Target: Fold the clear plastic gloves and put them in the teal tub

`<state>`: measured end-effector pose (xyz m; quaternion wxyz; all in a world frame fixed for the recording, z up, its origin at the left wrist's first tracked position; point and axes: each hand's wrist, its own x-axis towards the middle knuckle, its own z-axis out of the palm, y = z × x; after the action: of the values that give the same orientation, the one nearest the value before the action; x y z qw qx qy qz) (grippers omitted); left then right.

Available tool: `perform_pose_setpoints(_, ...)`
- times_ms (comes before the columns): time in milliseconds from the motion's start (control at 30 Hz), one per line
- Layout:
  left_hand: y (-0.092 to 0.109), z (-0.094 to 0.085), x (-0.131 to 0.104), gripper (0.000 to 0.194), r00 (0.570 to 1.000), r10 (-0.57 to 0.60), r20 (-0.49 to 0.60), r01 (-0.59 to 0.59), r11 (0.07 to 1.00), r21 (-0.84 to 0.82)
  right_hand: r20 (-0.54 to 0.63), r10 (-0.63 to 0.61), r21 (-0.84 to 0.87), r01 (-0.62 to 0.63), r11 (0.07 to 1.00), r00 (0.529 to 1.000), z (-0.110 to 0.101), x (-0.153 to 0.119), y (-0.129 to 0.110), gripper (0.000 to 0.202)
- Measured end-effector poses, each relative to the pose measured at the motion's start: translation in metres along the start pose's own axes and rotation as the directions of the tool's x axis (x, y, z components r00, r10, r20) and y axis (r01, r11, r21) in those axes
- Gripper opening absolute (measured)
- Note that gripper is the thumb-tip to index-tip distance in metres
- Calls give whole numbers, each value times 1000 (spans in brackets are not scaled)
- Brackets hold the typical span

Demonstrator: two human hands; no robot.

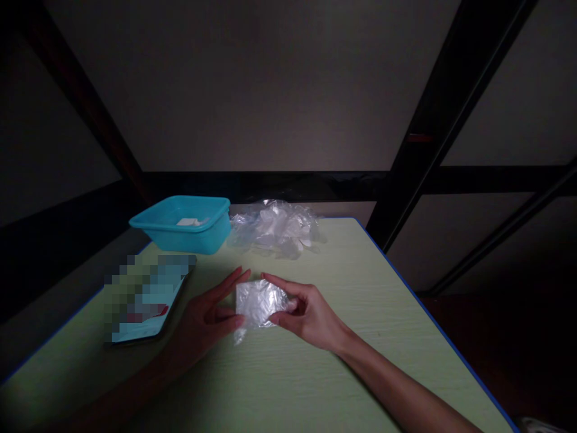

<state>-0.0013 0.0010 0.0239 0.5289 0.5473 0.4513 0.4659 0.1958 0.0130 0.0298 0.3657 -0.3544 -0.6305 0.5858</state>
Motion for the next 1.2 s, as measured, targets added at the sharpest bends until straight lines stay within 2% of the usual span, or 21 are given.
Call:
perform_pose_setpoints(267, -6, -1, 2, 80, 1000, -28, 4, 28, 996, -90, -3, 8, -73, -8, 997, 1000, 0, -2, -5, 64)
perform_pose_setpoints(533, -7, -2, 6, 84, 995, -100, 4, 100, 987, -123, -29, -3, -47, 2, 999, 1000, 2, -2, -6, 70)
perform_pose_setpoints(700, 0, 1, 6, 86, 988, -153, 24, 155, 986, -69, -57, -36, -28, 34, 999, 998, 1, -1, -1, 71)
perform_pose_setpoints(833, 2, 3, 7, 83, 990, -141, -21, 141, 990, -16, -90, -102, 74, 109, 991, 991, 0, 3, 4, 69)
perform_pose_setpoints(933, -4, 2, 9, 81, 993, -104, -57, 104, 995, 8, -104, -60, 147, 75, 986, 993, 1, 5, 7, 70)
perform_pose_setpoints(1033, -10, 1, 9, 78, 996, -71, -56, 73, 997, 31, -167, 0, 153, 26, 988, 986, 4, 6, 8, 70)
perform_pose_setpoints(1200, -3, 2, 8, 75, 995, -81, -62, 83, 996, 17, -248, 53, 124, -23, 992, 967, 8, 9, 2, 76)
